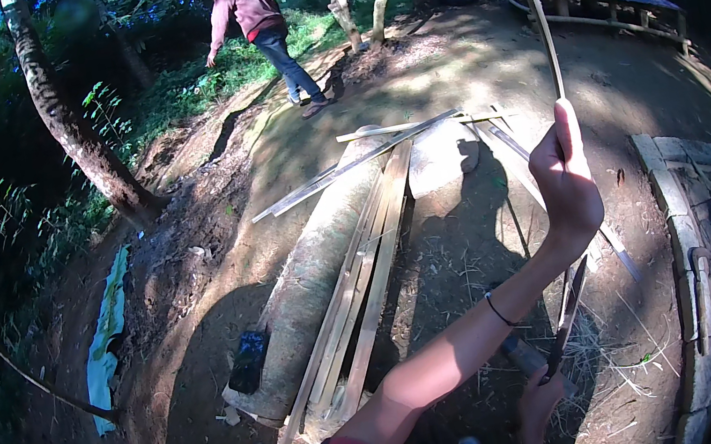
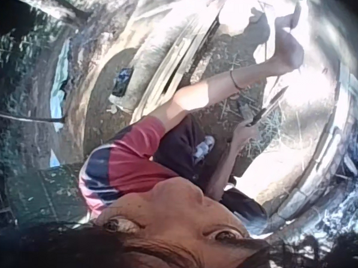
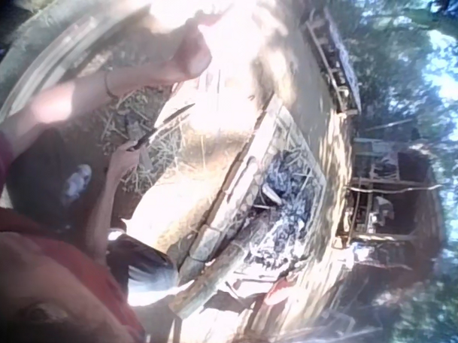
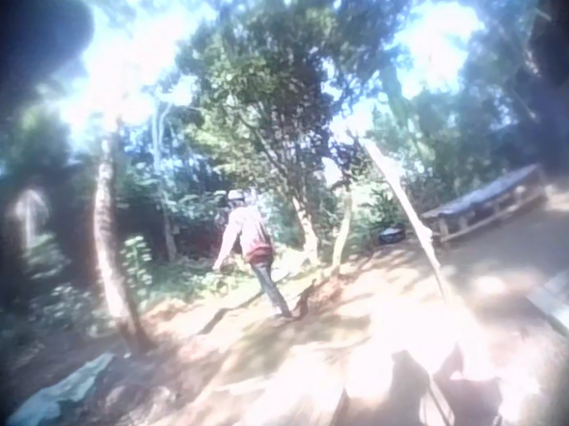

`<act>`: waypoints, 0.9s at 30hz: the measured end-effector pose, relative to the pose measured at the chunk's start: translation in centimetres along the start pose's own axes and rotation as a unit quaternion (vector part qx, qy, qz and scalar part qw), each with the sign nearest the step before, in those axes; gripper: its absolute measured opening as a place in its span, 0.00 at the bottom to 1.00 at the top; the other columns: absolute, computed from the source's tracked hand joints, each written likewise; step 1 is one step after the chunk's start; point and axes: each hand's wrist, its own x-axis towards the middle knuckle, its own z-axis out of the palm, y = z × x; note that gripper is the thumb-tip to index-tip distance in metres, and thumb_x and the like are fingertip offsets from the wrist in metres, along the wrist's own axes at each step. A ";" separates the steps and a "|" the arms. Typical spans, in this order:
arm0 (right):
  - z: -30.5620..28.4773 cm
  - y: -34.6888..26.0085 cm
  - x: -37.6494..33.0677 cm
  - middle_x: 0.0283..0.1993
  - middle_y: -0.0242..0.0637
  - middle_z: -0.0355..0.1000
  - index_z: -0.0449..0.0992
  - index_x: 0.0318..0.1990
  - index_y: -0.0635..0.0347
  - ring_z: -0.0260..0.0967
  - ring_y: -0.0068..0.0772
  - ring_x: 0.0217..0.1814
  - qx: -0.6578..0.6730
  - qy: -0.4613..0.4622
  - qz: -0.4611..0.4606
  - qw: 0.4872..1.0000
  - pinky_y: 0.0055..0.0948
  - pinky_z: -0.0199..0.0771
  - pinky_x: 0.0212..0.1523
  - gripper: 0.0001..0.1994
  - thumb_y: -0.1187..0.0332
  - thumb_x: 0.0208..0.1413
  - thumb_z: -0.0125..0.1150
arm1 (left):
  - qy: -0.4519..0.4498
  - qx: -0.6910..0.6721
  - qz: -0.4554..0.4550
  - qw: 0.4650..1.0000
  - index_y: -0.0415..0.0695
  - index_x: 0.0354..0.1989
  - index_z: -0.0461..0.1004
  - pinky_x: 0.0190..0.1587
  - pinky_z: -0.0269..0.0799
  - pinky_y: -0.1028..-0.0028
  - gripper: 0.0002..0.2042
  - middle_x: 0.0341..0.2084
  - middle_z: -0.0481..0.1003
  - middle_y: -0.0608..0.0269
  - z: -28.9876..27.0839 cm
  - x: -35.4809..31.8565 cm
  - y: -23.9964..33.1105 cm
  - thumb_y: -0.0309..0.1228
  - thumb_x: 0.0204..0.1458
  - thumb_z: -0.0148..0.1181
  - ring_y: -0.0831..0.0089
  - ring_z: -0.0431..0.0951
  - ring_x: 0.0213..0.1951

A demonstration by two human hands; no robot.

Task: The person shaves a bamboo strip using a billhook, smoothing the surface and edges while holding the material by hand against a wooden support on the ground.

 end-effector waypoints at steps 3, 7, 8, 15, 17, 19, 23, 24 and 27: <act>0.1 2.8 0.4 0.26 0.53 0.70 0.71 0.38 0.76 0.69 0.47 0.25 -0.007 0.005 0.051 0.999 0.41 0.65 0.26 0.15 0.67 0.60 0.49 | 0.001 0.012 0.009 1.000 0.34 0.31 0.61 0.22 0.48 0.76 0.10 0.16 0.52 0.71 -0.1 -0.4 -0.3 0.30 0.61 0.42 0.83 0.50 0.22; -2.5 -3.5 -0.5 0.22 0.43 0.66 0.72 0.39 0.75 0.58 0.32 0.20 0.088 0.043 -0.010 0.995 0.35 0.60 0.24 0.14 0.67 0.60 0.50 | -0.001 -0.006 -0.002 1.000 0.43 0.18 0.59 0.20 0.46 0.75 0.21 0.13 0.51 0.75 1.0 -0.6 1.8 0.36 0.65 0.42 0.85 0.49 0.19; -3.0 -5.2 -1.0 0.21 0.42 0.65 0.72 0.39 0.75 0.55 0.30 0.20 0.118 0.060 -0.041 0.990 0.33 0.59 0.23 0.14 0.67 0.60 0.50 | -0.004 0.016 0.012 1.000 0.43 0.18 0.58 0.21 0.46 0.75 0.21 0.13 0.51 0.75 0.6 -0.5 1.7 0.36 0.65 0.42 0.86 0.49 0.20; -1.5 -3.3 -0.6 0.20 0.49 0.65 0.71 0.38 0.76 0.62 0.39 0.20 0.033 -0.002 -0.004 0.999 0.42 0.61 0.26 0.15 0.67 0.61 0.48 | -0.011 -0.005 -0.010 1.000 0.43 0.16 0.56 0.20 0.45 0.75 0.22 0.13 0.51 0.76 0.9 -1.2 1.4 0.38 0.65 0.44 0.86 0.48 0.20; -0.5 0.4 -0.1 0.20 0.48 0.65 0.70 0.37 0.77 0.63 0.43 0.21 -0.012 -0.020 0.013 1.000 0.43 0.61 0.26 0.16 0.66 0.61 0.48 | -0.004 -0.008 -0.005 1.000 0.43 0.16 0.56 0.20 0.44 0.75 0.22 0.13 0.50 0.76 0.5 -1.3 1.0 0.38 0.65 0.44 0.86 0.48 0.20; -0.5 0.3 0.0 0.20 0.46 0.65 0.70 0.36 0.77 0.63 0.40 0.21 0.007 0.014 0.010 1.000 0.40 0.61 0.25 0.15 0.66 0.61 0.49 | -0.006 -0.013 -0.001 1.000 0.43 0.16 0.55 0.20 0.44 0.75 0.23 0.13 0.50 0.76 0.5 -1.2 0.9 0.38 0.65 0.44 0.86 0.48 0.20; -2.8 -5.5 -1.0 0.17 0.39 0.62 0.70 0.33 0.73 0.61 0.30 0.19 0.185 -0.043 0.054 0.980 0.34 0.58 0.21 0.14 0.67 0.61 0.50 | -0.020 -0.011 0.018 1.000 0.43 0.15 0.55 0.20 0.43 0.75 0.23 0.12 0.50 0.77 0.6 -0.4 2.0 0.38 0.65 0.44 0.87 0.48 0.19; -4.8 -4.6 -0.1 0.14 0.35 0.58 0.70 0.32 0.70 0.57 0.22 0.16 0.118 0.032 -0.032 0.992 0.31 0.55 0.18 0.12 0.67 0.61 0.50 | -0.017 -0.057 -0.004 0.998 0.43 0.15 0.54 0.20 0.43 0.75 0.23 0.12 0.50 0.77 2.6 -1.7 0.4 0.38 0.64 0.44 0.87 0.48 0.19; -2.9 -8.3 -1.6 0.12 0.36 0.61 0.68 0.32 0.69 0.62 0.28 0.12 0.159 -0.046 0.014 0.986 0.34 0.57 0.16 0.10 0.70 0.61 0.48 | -0.018 -0.031 0.072 0.997 0.43 0.15 0.53 0.20 0.42 0.76 0.24 0.11 0.51 0.77 0.4 0.3 2.2 0.40 0.64 0.44 0.87 0.49 0.18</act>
